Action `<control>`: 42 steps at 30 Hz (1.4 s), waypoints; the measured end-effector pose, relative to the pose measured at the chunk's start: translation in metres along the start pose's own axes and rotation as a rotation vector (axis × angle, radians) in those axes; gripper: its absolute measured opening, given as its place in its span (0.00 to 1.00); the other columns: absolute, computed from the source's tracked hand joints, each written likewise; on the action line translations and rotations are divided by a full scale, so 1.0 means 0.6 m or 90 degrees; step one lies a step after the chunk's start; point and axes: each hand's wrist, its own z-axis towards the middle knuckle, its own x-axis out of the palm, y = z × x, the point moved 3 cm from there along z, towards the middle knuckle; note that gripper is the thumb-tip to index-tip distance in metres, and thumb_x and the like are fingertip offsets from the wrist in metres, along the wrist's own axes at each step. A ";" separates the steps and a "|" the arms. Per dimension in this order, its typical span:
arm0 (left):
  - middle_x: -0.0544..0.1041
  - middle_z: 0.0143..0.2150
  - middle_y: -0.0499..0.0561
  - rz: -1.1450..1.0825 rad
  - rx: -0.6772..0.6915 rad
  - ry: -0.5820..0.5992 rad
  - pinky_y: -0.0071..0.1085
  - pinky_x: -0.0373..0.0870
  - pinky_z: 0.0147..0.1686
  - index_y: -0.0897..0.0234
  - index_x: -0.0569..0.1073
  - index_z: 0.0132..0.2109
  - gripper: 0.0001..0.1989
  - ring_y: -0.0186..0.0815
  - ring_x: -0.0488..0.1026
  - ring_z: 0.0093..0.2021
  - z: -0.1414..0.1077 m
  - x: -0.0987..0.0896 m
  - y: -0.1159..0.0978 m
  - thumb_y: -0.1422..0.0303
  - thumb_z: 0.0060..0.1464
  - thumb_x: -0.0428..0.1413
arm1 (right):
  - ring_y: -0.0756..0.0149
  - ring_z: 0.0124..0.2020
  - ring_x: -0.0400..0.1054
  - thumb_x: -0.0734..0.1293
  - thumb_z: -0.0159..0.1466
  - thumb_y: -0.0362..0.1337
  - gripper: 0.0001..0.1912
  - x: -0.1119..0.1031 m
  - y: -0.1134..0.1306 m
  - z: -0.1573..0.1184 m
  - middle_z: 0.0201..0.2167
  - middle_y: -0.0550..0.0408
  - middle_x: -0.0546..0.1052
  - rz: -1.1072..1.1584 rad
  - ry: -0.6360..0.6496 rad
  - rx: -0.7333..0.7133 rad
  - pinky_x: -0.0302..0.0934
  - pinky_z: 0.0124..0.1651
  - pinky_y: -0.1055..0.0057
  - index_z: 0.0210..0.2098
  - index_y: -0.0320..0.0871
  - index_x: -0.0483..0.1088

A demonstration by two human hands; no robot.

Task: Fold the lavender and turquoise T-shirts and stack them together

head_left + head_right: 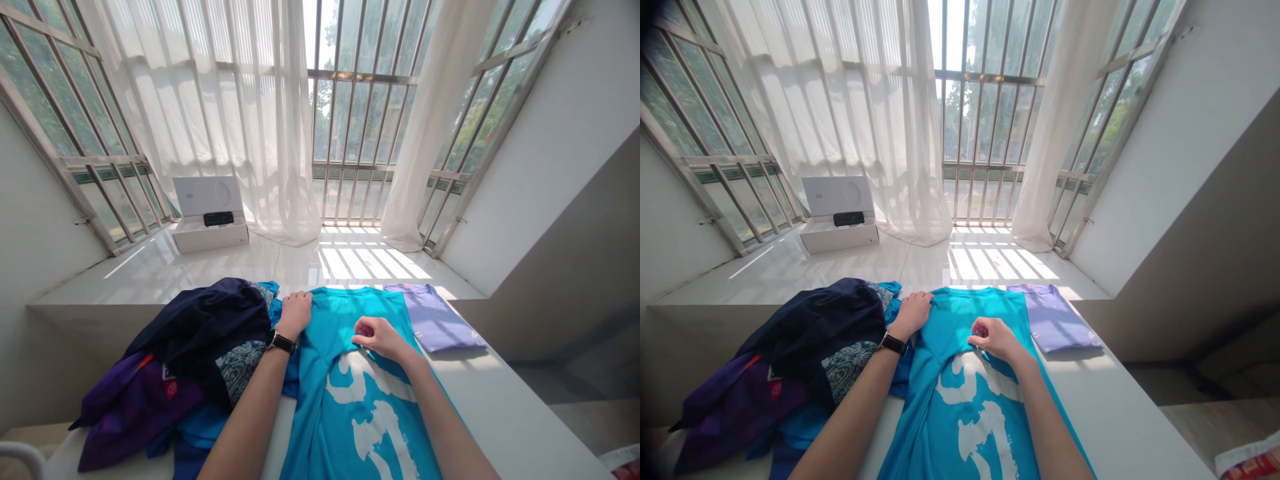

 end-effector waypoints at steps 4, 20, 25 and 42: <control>0.75 0.52 0.62 0.023 -0.033 -0.005 0.44 0.68 0.53 0.66 0.71 0.56 0.14 0.50 0.71 0.55 0.000 0.006 0.002 0.69 0.66 0.49 | 0.68 0.27 0.65 0.70 0.59 0.43 0.09 0.007 0.004 0.001 0.24 0.59 0.74 0.011 -0.003 -0.031 0.53 0.30 0.71 0.31 0.44 0.75; 0.73 0.50 0.63 0.044 -0.115 -0.071 0.38 0.68 0.49 0.68 0.70 0.53 0.15 0.48 0.69 0.53 0.010 0.025 0.001 0.74 0.68 0.41 | 0.61 0.37 0.69 0.66 0.62 0.36 0.05 0.022 0.008 0.003 0.32 0.54 0.76 -0.125 -0.077 -0.119 0.62 0.41 0.66 0.30 0.45 0.73; 0.73 0.50 0.63 0.045 -0.117 -0.068 0.39 0.67 0.50 0.67 0.71 0.53 0.15 0.48 0.69 0.54 0.009 0.028 0.001 0.74 0.68 0.43 | 0.51 0.61 0.65 0.64 0.67 0.44 0.15 0.050 0.015 0.017 0.59 0.44 0.73 -0.193 -0.131 -0.167 0.59 0.62 0.55 0.49 0.45 0.75; 0.67 0.63 0.60 0.037 -0.037 -0.222 0.45 0.60 0.64 0.62 0.74 0.55 0.17 0.50 0.49 0.71 -0.010 -0.048 -0.045 0.77 0.64 0.47 | 0.40 0.74 0.44 0.73 0.57 0.48 0.27 0.084 -0.015 0.031 0.64 0.58 0.70 0.182 -0.124 -0.070 0.44 0.71 0.41 0.56 0.54 0.73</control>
